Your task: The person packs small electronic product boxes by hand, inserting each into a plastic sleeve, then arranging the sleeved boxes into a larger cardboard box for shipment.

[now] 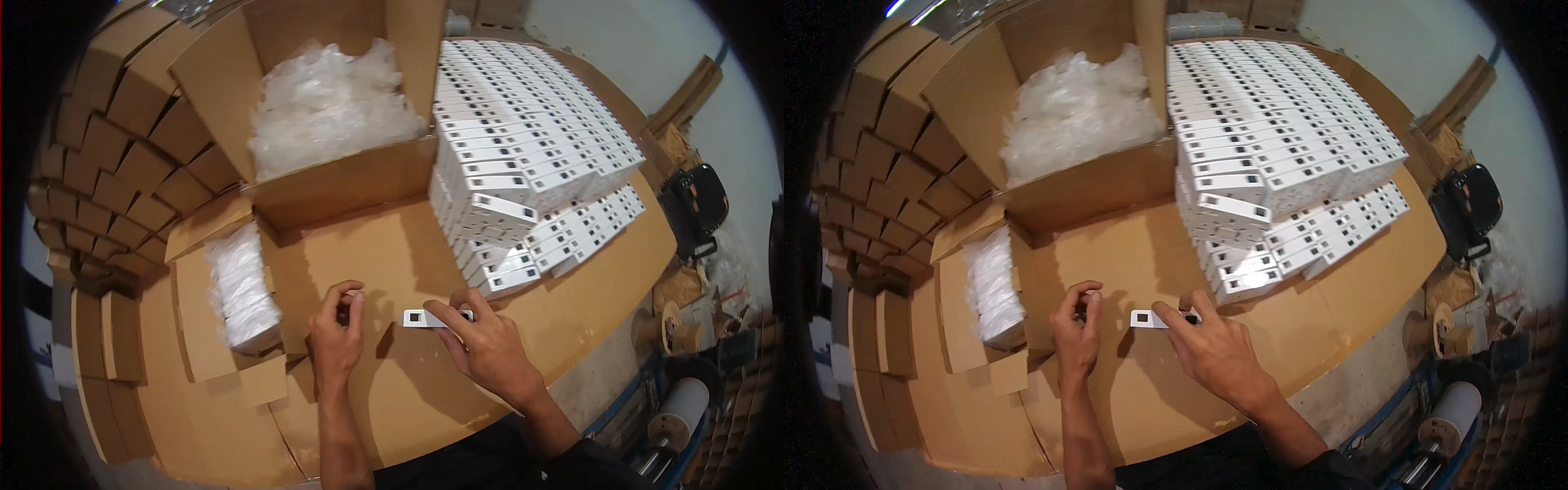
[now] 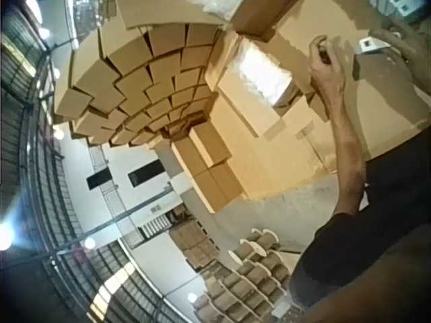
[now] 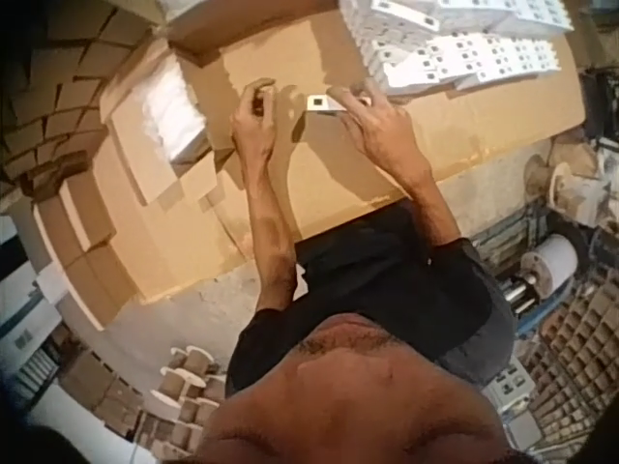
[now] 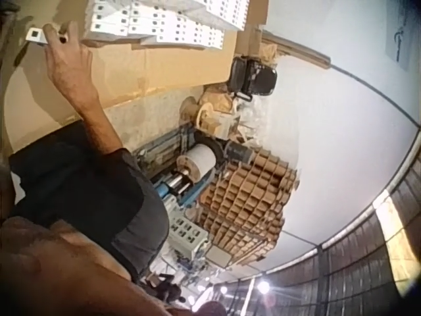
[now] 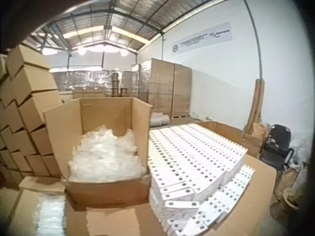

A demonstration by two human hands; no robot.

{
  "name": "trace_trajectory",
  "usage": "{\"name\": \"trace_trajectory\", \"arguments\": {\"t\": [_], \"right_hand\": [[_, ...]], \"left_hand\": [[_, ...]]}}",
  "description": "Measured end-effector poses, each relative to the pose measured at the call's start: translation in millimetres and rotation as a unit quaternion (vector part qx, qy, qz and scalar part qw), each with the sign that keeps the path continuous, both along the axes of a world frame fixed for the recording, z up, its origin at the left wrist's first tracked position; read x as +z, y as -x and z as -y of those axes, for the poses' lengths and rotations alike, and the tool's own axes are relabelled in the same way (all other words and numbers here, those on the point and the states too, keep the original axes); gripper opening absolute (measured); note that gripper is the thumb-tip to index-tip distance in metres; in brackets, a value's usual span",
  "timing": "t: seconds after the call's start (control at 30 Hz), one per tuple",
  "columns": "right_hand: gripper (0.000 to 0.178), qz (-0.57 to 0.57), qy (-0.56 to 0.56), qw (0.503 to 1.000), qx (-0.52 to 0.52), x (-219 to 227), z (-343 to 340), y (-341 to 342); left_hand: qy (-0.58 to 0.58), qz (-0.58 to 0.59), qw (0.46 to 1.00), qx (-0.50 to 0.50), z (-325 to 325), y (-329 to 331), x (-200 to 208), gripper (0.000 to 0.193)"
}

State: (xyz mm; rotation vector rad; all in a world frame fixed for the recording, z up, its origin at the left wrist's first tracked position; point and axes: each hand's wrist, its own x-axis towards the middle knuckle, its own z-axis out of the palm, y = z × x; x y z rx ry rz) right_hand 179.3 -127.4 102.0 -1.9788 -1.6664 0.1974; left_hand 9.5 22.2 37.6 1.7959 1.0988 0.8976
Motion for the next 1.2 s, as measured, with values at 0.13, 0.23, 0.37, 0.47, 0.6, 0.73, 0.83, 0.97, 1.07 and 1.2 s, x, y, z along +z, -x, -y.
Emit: {"name": "trace_trajectory", "arguments": {"t": [0.13, 0.23, 0.37, 0.47, 0.6, 0.73, 0.83, 0.97, 1.07, 1.2], "right_hand": [[0.034, 0.011, -0.018, 0.999, 0.036, -12.8, -35.9, 13.3], [0.035, 0.008, -0.075, 0.996, 0.055, -20.3, -59.5, 16.6], [0.03, -0.072, -0.107, 0.99, 0.059, -36.5, -76.0, 16.6], [0.022, -0.193, -0.17, 0.964, 0.071, -56.2, -84.5, 9.7], [0.033, -0.4, -0.203, 0.893, 0.037, -84.0, -91.2, 2.8], [0.049, -0.45, -0.142, 0.882, -0.017, -93.4, -95.8, -6.3], [0.05, -0.345, -0.134, 0.929, -0.005, -91.4, -97.7, -12.9], [0.054, -0.353, -0.106, 0.93, -0.008, -91.0, -94.9, -14.3], [0.052, -0.329, -0.111, 0.938, 0.009, -87.4, -92.4, -14.4], [0.05, -0.313, -0.101, 0.944, 0.009, -93.5, -92.0, -14.4]], "left_hand": [[0.071, 0.079, 0.994, -0.012, -1.2, 6.6, -2.3, 0.019], [0.102, 0.149, 0.983, -0.02, -3.2, 3.9, -9.2, 0.024], [0.089, 0.168, 0.981, -0.019, -11.2, 6.9, -15.5, 0.027], [0.105, 0.226, 0.968, -0.009, -14.9, 2.9, -17.4, 0.028], [0.079, 0.244, 0.966, -0.009, -13.2, -9.6, -18.2, 0.034], [0.066, 0.183, 0.981, 0.022, -10.8, -13.5, -15.9, 0.042], [-0.02, 0.057, 0.998, 0.014, -13.1, -8.3, -22.6, 0.041], [-0.035, 0.015, 0.999, 0.008, -8.7, -7.6, -18.7, 0.039], [-0.024, -0.014, 0.999, 0.014, -7.7, -5.1, -20.6, 0.037], [-0.022, -0.001, 1.0, 0.009, -6.1, -5.3, -20.0, 0.037]]}}
